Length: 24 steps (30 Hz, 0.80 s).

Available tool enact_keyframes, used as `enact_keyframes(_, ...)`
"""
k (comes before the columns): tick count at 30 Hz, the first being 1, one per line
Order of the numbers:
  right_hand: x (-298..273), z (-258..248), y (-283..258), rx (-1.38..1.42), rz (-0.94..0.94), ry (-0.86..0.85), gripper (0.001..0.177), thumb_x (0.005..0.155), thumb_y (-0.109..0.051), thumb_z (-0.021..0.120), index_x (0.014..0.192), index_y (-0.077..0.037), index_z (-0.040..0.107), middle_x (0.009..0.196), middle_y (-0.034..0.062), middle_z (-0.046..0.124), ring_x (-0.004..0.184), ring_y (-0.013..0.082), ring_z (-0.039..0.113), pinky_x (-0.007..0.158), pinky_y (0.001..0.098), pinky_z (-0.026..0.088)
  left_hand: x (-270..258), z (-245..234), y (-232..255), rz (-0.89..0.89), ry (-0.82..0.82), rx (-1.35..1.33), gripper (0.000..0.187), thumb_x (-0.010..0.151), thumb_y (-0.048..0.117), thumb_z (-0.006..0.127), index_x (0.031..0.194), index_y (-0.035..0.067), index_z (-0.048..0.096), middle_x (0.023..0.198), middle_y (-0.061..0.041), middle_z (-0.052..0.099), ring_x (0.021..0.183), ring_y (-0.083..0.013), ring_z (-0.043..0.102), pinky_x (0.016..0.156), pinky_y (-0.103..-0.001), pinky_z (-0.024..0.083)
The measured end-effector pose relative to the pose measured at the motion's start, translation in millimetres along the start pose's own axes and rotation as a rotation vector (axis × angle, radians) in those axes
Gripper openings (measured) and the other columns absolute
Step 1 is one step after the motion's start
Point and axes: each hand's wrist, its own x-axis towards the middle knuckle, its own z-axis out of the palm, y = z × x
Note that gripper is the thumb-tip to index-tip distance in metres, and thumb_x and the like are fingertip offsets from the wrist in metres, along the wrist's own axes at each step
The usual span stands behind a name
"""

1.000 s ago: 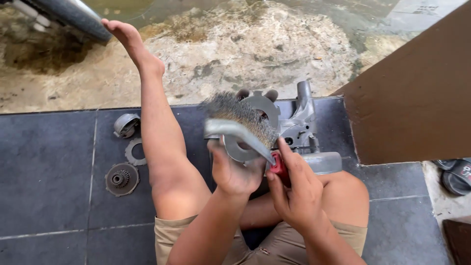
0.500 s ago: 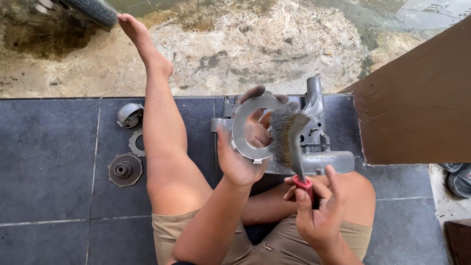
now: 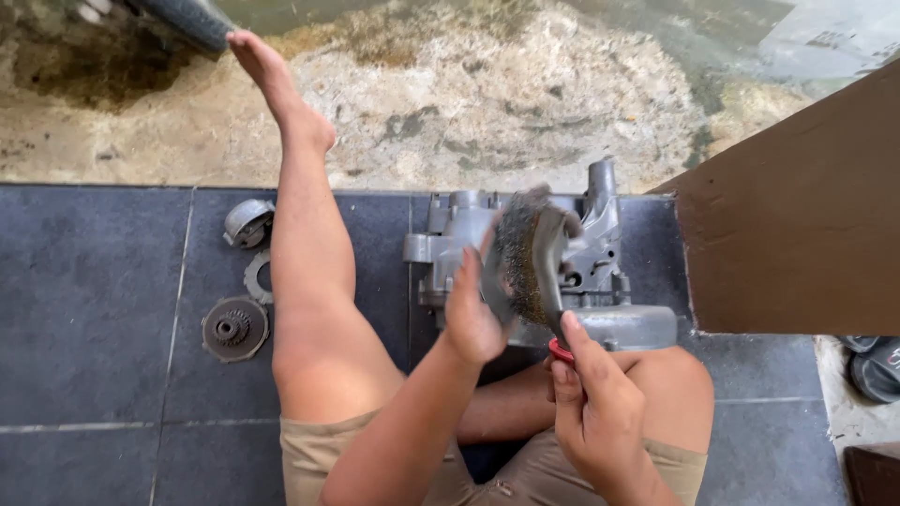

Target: Cleaning a circular metal motorcycle component using a wire brush to remove dirt or rust.

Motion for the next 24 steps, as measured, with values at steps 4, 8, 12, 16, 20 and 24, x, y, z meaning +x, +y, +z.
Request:
enact_keyframes(4, -11, -5, 3, 0.034, 0.089, -0.004, 0.045, 0.090, 0.004, 0.059, 0.134, 0.006, 0.058, 0.102, 0.0111, 0.075, 0.072, 0.0116, 0.068, 0.065, 0.0218, 0.058, -1, 6, -1, -0.095, -0.032, 0.082, 0.097, 0.097, 0.074, 0.038, 0.162, 0.002, 0.031, 0.139, -0.015, 0.058, 0.124, -0.0189, 0.057, 0.107, -0.032, 0.046)
enact_keyframes(8, -21, -6, 7, 0.100, 0.001, -0.117, 0.043, 0.088, 0.001, 0.058, 0.131, 0.004, 0.060, 0.093, 0.0071, 0.075, 0.072, 0.0132, 0.071, 0.069, 0.0223, 0.059, 7, -1, 7, -0.084, 0.034, -0.091, 0.081, 0.102, 0.050, 0.055, 0.162, 0.001, 0.032, 0.135, -0.020, 0.059, 0.129, -0.0280, 0.055, 0.101, -0.043, 0.053)
enact_keyframes(12, 13, -12, -9, 0.035, -0.022, -0.059, 0.043, 0.090, 0.002, 0.060, 0.133, 0.009, 0.058, 0.101, 0.0130, 0.075, 0.078, 0.0170, 0.072, 0.072, 0.0266, 0.060, -1, -11, -17, -0.184, -0.005, -0.295, 0.071, 0.106, 0.045, 0.054, 0.162, 0.008, 0.033, 0.144, -0.020, 0.054, 0.137, -0.0288, 0.050, 0.104, -0.045, 0.052)
enact_keyframes(16, 4, -9, -13, 0.055, -0.054, -0.088, 0.045, 0.089, 0.004, 0.060, 0.134, 0.007, 0.057, 0.100, 0.0125, 0.074, 0.075, 0.0169, 0.069, 0.068, 0.0258, 0.058, -1, -15, -12, -0.169, 0.018, -0.357, 0.074, 0.106, 0.055, 0.048, 0.161, 0.007, 0.036, 0.143, -0.022, 0.054, 0.134, -0.0323, 0.053, 0.103, -0.045, 0.055)
enact_keyframes(20, 9, -7, -15, 0.038, -0.079, -0.110, 0.050, 0.086, 0.005, 0.061, 0.135, 0.003, 0.057, 0.096, 0.0103, 0.075, 0.070, 0.0174, 0.069, 0.063, 0.0269, 0.057, 3, -16, -11, -0.217, 0.019, -0.393, 0.062, 0.105, 0.027, 0.061, 0.158, 0.002, 0.040, 0.133, -0.024, 0.058, 0.128, -0.0371, 0.055, 0.097, -0.045, 0.057)
enact_keyframes(24, 21, -11, -24, -0.047, -0.054, -0.054, 0.044, 0.090, 0.004, 0.062, 0.134, 0.006, 0.059, 0.094, 0.0090, 0.073, 0.063, 0.0133, 0.060, 0.057, 0.0247, 0.051, -5, -11, -18, -0.237, 0.032, -0.386, 0.067, 0.101, 0.027, 0.054, 0.158, 0.000, 0.033, 0.133, -0.025, 0.053, 0.127, -0.0365, 0.051, 0.092, -0.047, 0.053)
